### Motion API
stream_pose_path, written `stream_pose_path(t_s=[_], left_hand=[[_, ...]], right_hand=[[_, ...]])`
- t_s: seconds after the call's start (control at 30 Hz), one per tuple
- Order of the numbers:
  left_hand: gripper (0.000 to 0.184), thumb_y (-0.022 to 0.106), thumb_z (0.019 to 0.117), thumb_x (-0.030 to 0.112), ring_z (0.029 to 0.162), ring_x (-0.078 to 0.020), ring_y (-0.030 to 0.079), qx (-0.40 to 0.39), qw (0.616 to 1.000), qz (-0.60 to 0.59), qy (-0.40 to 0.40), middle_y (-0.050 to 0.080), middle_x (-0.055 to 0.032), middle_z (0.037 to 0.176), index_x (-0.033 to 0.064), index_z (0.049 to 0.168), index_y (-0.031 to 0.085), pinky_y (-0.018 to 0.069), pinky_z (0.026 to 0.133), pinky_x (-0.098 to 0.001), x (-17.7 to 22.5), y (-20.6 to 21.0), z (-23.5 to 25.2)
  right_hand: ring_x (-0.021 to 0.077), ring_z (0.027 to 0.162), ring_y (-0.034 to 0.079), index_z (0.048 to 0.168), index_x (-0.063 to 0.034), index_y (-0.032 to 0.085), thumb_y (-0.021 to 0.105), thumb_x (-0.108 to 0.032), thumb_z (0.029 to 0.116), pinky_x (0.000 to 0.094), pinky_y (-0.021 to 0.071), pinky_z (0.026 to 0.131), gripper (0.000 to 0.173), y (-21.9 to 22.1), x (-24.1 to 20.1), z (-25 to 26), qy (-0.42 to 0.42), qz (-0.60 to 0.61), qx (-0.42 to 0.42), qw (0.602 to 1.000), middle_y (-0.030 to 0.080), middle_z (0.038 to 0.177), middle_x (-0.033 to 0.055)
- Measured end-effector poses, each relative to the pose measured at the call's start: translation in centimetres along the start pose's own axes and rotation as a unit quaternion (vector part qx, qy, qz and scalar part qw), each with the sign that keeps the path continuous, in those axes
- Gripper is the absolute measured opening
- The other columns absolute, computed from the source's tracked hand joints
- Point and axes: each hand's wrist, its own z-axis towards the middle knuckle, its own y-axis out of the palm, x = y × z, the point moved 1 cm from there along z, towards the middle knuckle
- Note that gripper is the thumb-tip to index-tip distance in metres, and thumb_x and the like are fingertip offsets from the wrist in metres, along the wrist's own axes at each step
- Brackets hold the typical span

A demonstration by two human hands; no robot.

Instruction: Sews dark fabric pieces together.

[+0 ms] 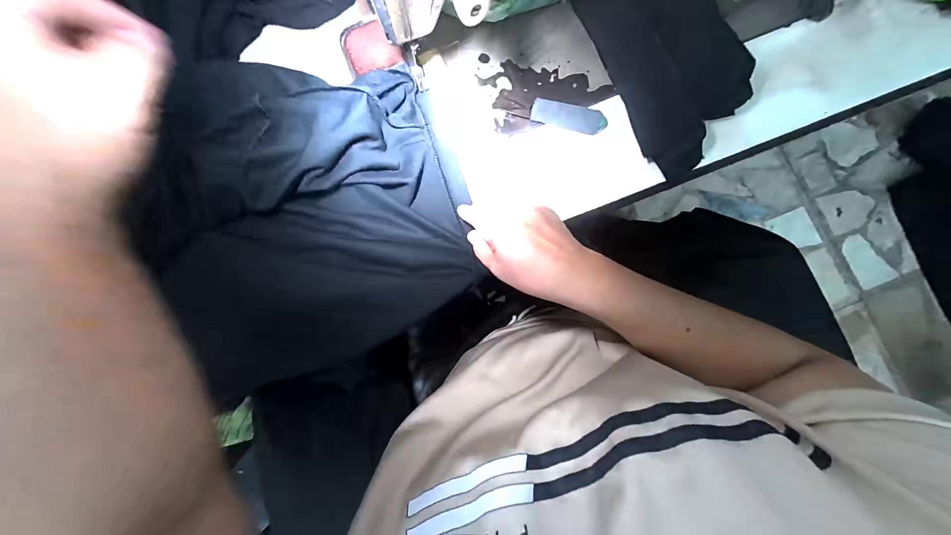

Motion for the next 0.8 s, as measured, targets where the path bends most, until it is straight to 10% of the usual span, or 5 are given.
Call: stream_pose_path(t_s=[0.17, 0.23, 0.37, 0.5, 0.8], left_hand=[[0.03, 0.051, 0.0999, 0.019, 0.069, -0.0156, 0.059, -0.018, 0.976, -0.159, 0.15, 0.06, -0.0089, 0.073, 0.0024, 0.08, 0.066, 0.0436, 0.065, -0.0343, 17.1, 8.2, -3.6], [0.025, 0.054, 0.0989, 0.012, 0.076, -0.0233, 0.065, -0.01, 0.968, -0.186, 0.168, 0.066, -0.0141, 0.08, -0.0011, 0.089, 0.073, 0.0511, 0.07, -0.037, 17.8, 10.6, -5.6], [0.024, 0.054, 0.0991, 0.014, 0.078, -0.0239, 0.065, 0.041, 0.985, -0.163, 0.032, 0.067, -0.0168, 0.085, -0.0027, 0.092, 0.07, 0.051, 0.069, -0.0366, 16.0, 11.9, -7.6], [0.027, 0.056, 0.0965, 0.022, 0.082, -0.025, 0.066, 0.035, 0.977, -0.201, 0.067, 0.066, -0.0137, 0.084, 0.0002, 0.09, 0.071, 0.0533, 0.073, -0.0392, 17.7, 11.9, -9.3], [0.046, 0.051, 0.1039, 0.035, 0.099, -0.0427, 0.069, -0.056, 0.991, -0.082, -0.093, 0.069, -0.0262, 0.099, -0.0079, 0.103, 0.067, 0.051, 0.082, -0.0587, 16.9, 11.1, -3.0]], right_hand=[[0.0341, 0.074, 0.069, 0.098, 0.0023, 0.071, 0.056, -0.011, 0.0979, 0.0488, 0.0526, 0.059, 0.02, -0.5, 0.8, 0.3, -0.045, 0.03, 0.011, 0.998, 0.066, 0.078, 0.0159], [0.0321, 0.07, 0.067, 0.086, 0.0016, 0.068, 0.057, -0.009, 0.0949, 0.048, 0.0513, 0.057, 0.017, -0.7, 1.7, 0.5, -0.065, 0.061, 0.022, 0.996, 0.064, 0.074, 0.0152], [0.0278, 0.075, 0.069, 0.117, -0.001, 0.076, 0.052, -0.008, 0.0986, 0.0458, 0.0548, 0.066, 0.031, -1.5, 2.6, 1.0, -0.078, 0.085, -0.02, 0.993, 0.073, 0.086, 0.0136], [0.0234, 0.062, 0.058, 0.083, -0.0022, 0.067, 0.052, -0.008, 0.0943, 0.0417, 0.0433, 0.055, 0.019, -1.9, 2.7, 2.0, -0.096, 0.09, -0.028, 0.991, 0.057, 0.067, 0.0089], [0.0252, 0.082, 0.067, 0.103, -0.0016, 0.076, 0.049, -0.007, 0.0987, 0.0447, 0.0507, 0.07, 0.028, -3.1, 2.0, 2.9, -0.058, 0.066, -0.088, 0.992, 0.07, 0.085, 0.0121]])
